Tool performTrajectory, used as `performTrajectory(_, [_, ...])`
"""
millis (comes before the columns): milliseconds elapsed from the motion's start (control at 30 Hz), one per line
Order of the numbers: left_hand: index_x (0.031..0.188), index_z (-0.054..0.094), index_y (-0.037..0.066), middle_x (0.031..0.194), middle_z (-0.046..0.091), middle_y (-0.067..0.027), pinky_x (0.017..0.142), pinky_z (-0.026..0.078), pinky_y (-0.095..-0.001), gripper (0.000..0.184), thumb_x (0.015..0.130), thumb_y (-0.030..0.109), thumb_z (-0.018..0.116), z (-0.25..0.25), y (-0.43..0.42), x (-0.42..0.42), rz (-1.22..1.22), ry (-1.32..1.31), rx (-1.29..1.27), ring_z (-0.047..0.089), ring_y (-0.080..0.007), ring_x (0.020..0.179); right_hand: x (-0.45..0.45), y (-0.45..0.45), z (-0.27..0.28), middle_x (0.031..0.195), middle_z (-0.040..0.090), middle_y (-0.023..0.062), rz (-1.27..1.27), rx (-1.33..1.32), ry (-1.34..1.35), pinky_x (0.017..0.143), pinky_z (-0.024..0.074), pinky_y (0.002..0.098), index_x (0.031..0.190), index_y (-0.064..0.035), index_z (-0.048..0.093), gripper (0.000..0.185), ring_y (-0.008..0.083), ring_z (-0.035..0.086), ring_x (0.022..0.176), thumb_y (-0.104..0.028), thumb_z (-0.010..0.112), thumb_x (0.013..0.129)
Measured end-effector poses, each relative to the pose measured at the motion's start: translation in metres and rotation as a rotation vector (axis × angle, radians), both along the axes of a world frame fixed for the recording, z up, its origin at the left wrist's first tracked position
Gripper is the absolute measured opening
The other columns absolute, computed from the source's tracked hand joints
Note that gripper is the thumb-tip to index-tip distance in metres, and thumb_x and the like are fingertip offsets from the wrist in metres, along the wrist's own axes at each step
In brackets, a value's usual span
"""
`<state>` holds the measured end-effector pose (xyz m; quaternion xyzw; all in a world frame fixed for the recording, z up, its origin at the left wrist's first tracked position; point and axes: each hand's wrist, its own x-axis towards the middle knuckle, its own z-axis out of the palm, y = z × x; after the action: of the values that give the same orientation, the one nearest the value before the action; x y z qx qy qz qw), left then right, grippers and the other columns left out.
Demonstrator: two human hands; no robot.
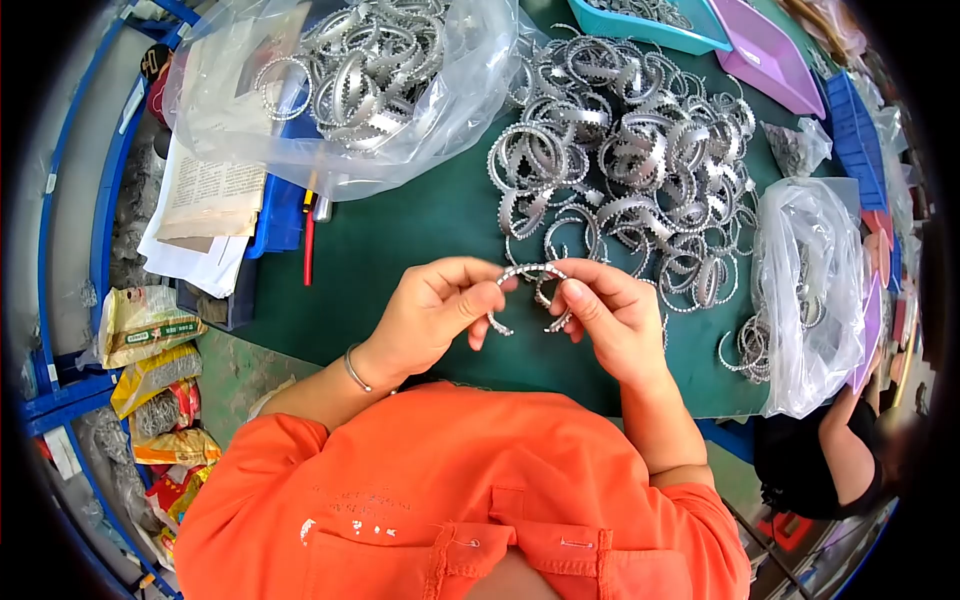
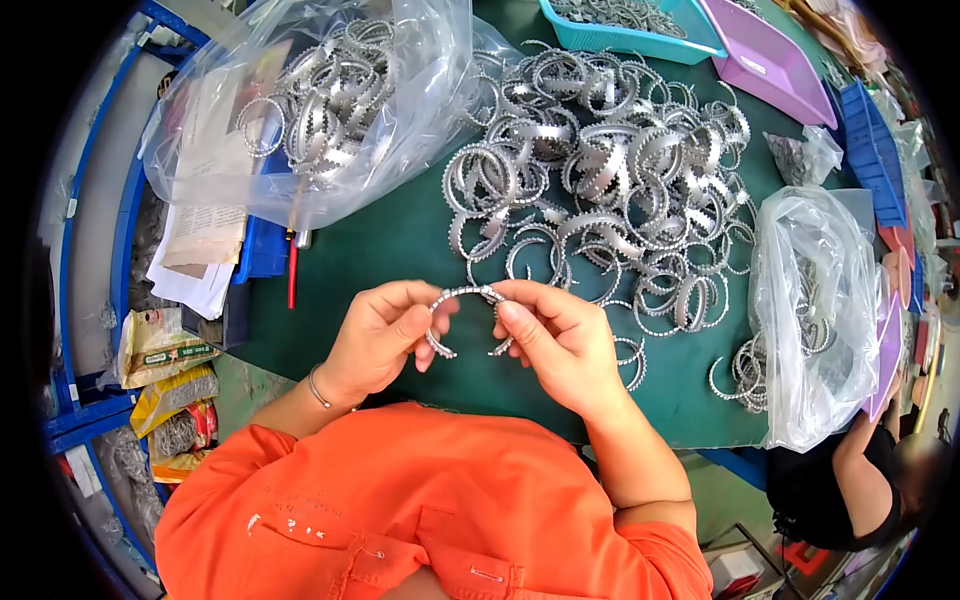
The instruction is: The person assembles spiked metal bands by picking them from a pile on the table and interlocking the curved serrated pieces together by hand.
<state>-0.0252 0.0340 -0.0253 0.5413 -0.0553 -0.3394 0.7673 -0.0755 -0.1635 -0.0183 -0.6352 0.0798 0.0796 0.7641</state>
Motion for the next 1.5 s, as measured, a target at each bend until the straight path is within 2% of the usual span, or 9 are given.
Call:
performTrajectory(100, [0.095, 0.057, -0.005, 0.075, 0.056, -0.0061, 0.048, 0.047, -0.0215, 0.022, 0.087, 0.016, 0.054, 0.000, -0.001, 0.001, -0.029, 0.043, 0.060, 0.052, -0.0082, 0.055, 0.000, -0.002, -0.004, 0.075, 0.060, 0.0035, 0.019, -0.008, 0.021, 0.051, 0.0420, 0.0174, 0.104, 0.0019, 0.057, 0.024, 0.0057, 0.051, 0.059, -0.015, 0.049, 0.090])
performTrajectory(200, [0.093, 0.058, -0.005, 0.074, 0.055, -0.0056, 0.048, 0.048, -0.0226, 0.022, 0.088, 0.016, 0.052, 0.000, -0.003, 0.000, -0.012, 0.094, 0.051, 0.053, -0.0082, 0.054, -0.001, -0.003, -0.008, 0.075, 0.060, 0.0068, -0.047, 0.171, 0.040, 0.049, 0.0432, 0.0193, 0.101, 0.0053, 0.057, 0.031, 0.0088, 0.053, 0.058, -0.019, 0.040, 0.093])
performTrajectory(600, [0.093, 0.058, -0.005, 0.074, 0.055, -0.0046, 0.049, 0.048, -0.0226, 0.023, 0.088, 0.017, 0.052, 0.002, -0.003, 0.000, -0.012, 0.103, 0.032, 0.053, -0.0081, 0.055, -0.005, -0.008, -0.008, 0.075, 0.059, 0.0060, -0.077, 0.255, 0.028, 0.054, 0.0439, 0.0198, 0.104, 0.0036, 0.057, 0.026, 0.0086, 0.054, 0.061, -0.015, 0.046, 0.091])
performTrajectory(667, [0.096, 0.058, -0.005, 0.075, 0.055, -0.0047, 0.052, 0.049, -0.0229, 0.024, 0.089, 0.017, 0.051, 0.003, -0.004, 0.000, -0.033, -0.004, 0.110, 0.054, -0.0093, 0.057, -0.004, -0.002, -0.002, 0.077, 0.059, 0.0047, -0.042, 0.076, -0.032, 0.057, 0.0445, 0.0192, 0.105, 0.0024, 0.058, 0.022, 0.0078, 0.055, 0.066, -0.011, 0.053, 0.087])
performTrajectory(767, [0.098, 0.059, -0.003, 0.073, 0.057, -0.0039, 0.054, 0.049, -0.0226, 0.021, 0.089, 0.014, 0.051, 0.005, -0.005, -0.001, -0.015, -0.068, 0.092, 0.054, -0.0083, 0.058, -0.003, -0.001, -0.004, 0.080, 0.060, 0.0045, -0.067, 0.049, -0.086, 0.059, 0.0446, 0.0185, 0.104, 0.0017, 0.059, 0.023, 0.0075, 0.056, 0.070, -0.007, 0.059, 0.083])
performTrajectory(967, [0.101, 0.056, -0.005, 0.079, 0.057, -0.0071, 0.054, 0.050, -0.0241, 0.023, 0.089, 0.013, 0.051, 0.005, -0.001, 0.001, -0.043, 0.086, -0.023, 0.055, -0.0105, 0.061, -0.002, -0.003, -0.003, 0.074, 0.062, 0.0043, -0.094, 0.084, -0.001, 0.055, 0.0446, 0.0182, 0.102, 0.0006, 0.060, 0.021, 0.0065, 0.055, 0.064, -0.009, 0.059, 0.083])
performTrajectory(1067, [0.096, 0.056, -0.005, 0.079, 0.057, -0.0074, 0.054, 0.050, -0.0246, 0.020, 0.089, 0.012, 0.050, 0.005, 0.000, 0.002, -0.074, 0.118, -0.089, 0.055, -0.0107, 0.061, -0.002, -0.003, -0.006, 0.084, 0.060, 0.0055, -0.034, 0.047, 0.000, 0.058, 0.0443, 0.0173, 0.105, 0.0012, 0.058, 0.023, 0.0063, 0.054, 0.068, -0.006, 0.057, 0.083])
performTrajectory(1167, [0.092, 0.055, -0.004, 0.078, 0.056, -0.0069, 0.054, 0.050, -0.0247, 0.016, 0.088, 0.012, 0.050, 0.004, 0.001, 0.004, -0.094, 0.135, -0.109, 0.055, -0.0108, 0.061, -0.001, 0.003, -0.009, 0.104, 0.047, 0.0057, -0.195, -0.194, -0.216, 0.065, 0.0426, 0.0177, 0.106, 0.0024, 0.053, 0.023, 0.0071, 0.050, 0.076, 0.002, 0.053, 0.083])
performTrajectory(1500, [0.096, 0.053, -0.001, 0.079, 0.054, -0.0050, 0.051, 0.046, -0.0236, 0.019, 0.089, 0.016, 0.050, -0.005, 0.002, 0.004, -0.022, 0.403, -0.266, 0.050, -0.0094, 0.061, -0.008, 0.016, -0.006, 0.087, 0.053, 0.0090, -0.224, -0.171, -0.454, 0.059, 0.0434, 0.0200, 0.096, 0.0033, 0.054, 0.013, 0.0101, 0.052, 0.066, 0.005, 0.049, 0.084])
